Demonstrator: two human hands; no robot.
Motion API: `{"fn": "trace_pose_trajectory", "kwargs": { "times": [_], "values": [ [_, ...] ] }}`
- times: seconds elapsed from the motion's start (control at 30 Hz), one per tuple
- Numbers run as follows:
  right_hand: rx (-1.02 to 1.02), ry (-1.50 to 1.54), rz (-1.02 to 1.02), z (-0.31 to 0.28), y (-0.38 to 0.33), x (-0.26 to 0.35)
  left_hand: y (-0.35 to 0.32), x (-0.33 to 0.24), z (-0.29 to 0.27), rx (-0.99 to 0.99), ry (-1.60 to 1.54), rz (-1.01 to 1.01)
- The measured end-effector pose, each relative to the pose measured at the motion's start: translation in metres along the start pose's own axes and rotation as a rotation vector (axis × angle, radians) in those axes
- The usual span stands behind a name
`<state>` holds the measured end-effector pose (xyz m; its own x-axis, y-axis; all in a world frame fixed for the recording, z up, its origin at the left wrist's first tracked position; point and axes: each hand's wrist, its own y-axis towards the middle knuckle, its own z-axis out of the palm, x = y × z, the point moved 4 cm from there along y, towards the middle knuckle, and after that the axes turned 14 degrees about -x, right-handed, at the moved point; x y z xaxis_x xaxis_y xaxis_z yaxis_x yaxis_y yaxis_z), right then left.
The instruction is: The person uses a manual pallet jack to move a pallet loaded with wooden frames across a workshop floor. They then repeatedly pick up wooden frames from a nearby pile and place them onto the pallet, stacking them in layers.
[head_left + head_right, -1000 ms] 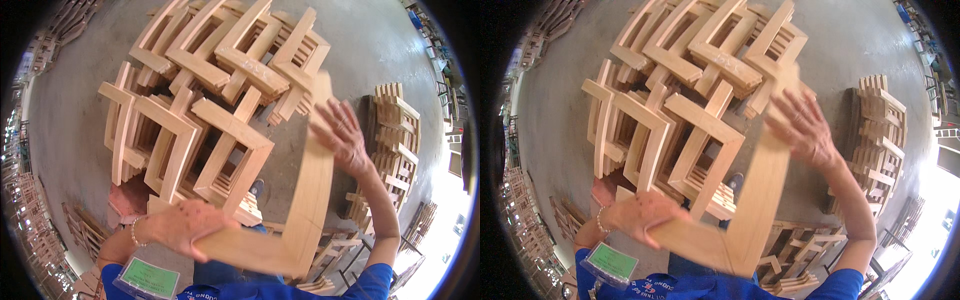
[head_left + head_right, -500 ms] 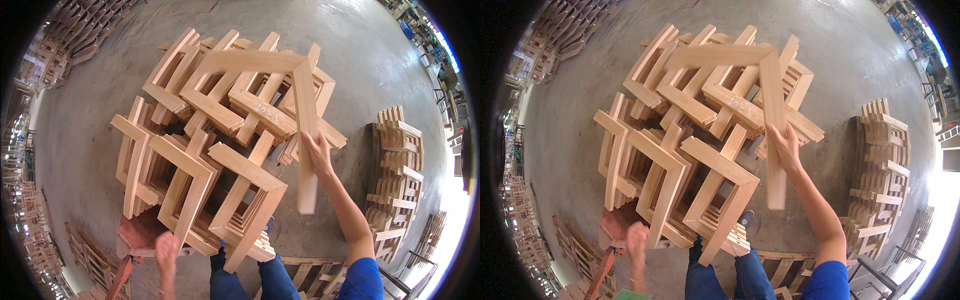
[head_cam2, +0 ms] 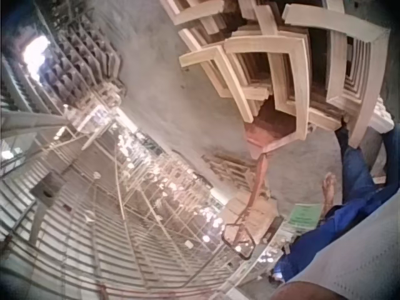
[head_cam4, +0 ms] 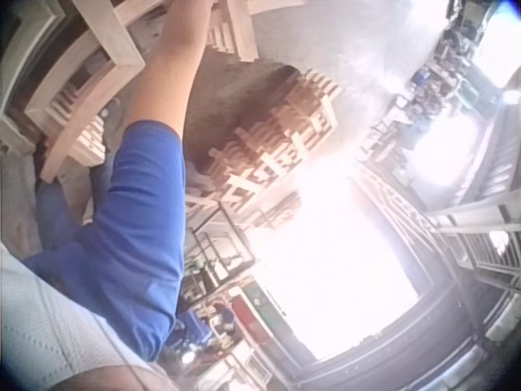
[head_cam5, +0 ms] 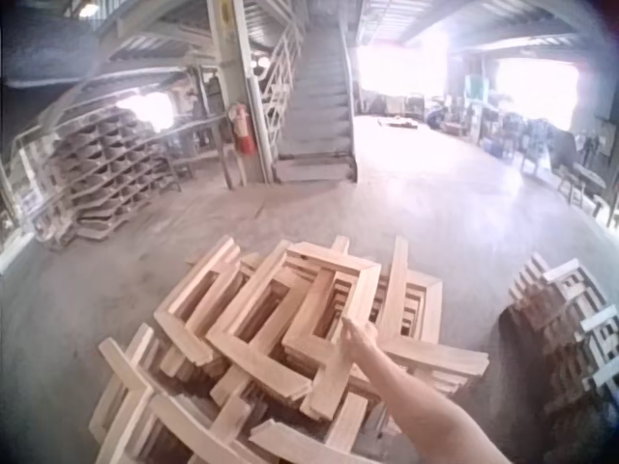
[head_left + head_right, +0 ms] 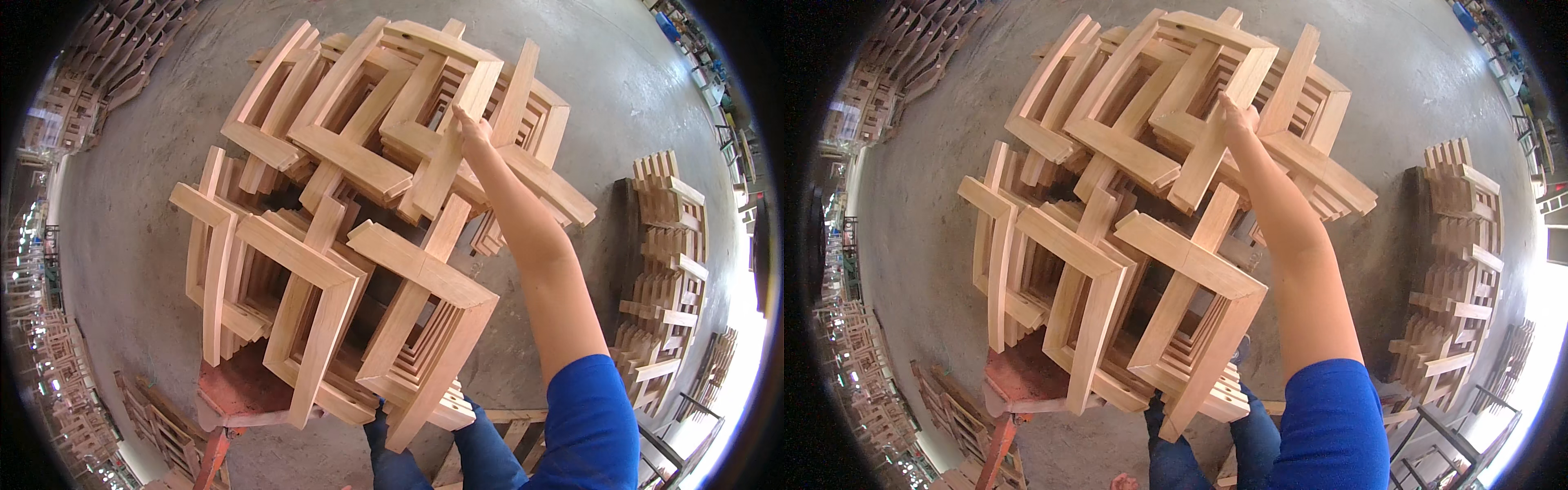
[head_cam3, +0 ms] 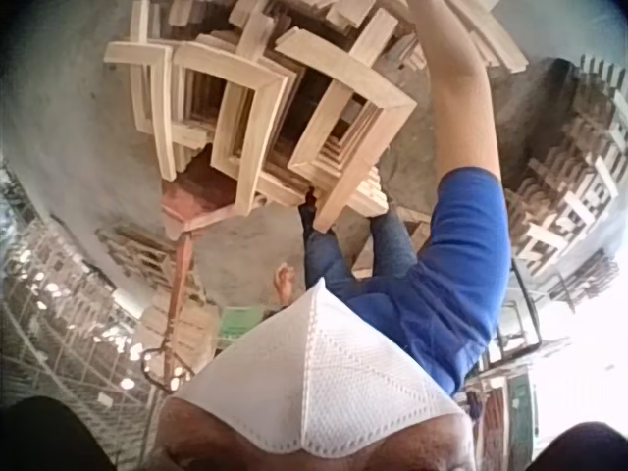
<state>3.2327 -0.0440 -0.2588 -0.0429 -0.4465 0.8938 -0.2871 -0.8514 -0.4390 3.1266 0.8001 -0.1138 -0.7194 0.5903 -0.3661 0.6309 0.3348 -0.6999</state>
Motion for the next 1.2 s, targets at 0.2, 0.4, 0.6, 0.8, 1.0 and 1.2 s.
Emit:
{"fn": "trace_pose_trajectory", "kwargs": {
  "times": [0.2,0.4,0.6,0.8,1.0,1.2],
  "values": [
    [-0.074,-0.845,-0.739,-0.006,-0.023,0.023,-0.003,0.005,-0.007,-0.028,0.037,0.060],
    [0.041,-0.922,-0.767,-0.034,-0.079,-0.012,0.000,-0.013,0.008,0.127,0.086,0.126],
    [0.055,-0.774,-0.427,-0.032,-0.107,-0.022,0.001,-0.033,0.021,0.280,0.122,0.203],
    [0.071,-0.704,-0.286,-0.027,-0.117,-0.026,0.002,-0.039,0.012,0.330,0.211,0.266],
    [0.076,-0.712,-0.370,-0.062,-0.101,-0.027,0.036,-0.056,0.019,0.363,0.318,0.220],
    [-0.158,-0.217,-0.472,-0.202,-0.164,-0.073,0.048,-0.075,0.017,0.451,0.482,0.210]
  ]
}}
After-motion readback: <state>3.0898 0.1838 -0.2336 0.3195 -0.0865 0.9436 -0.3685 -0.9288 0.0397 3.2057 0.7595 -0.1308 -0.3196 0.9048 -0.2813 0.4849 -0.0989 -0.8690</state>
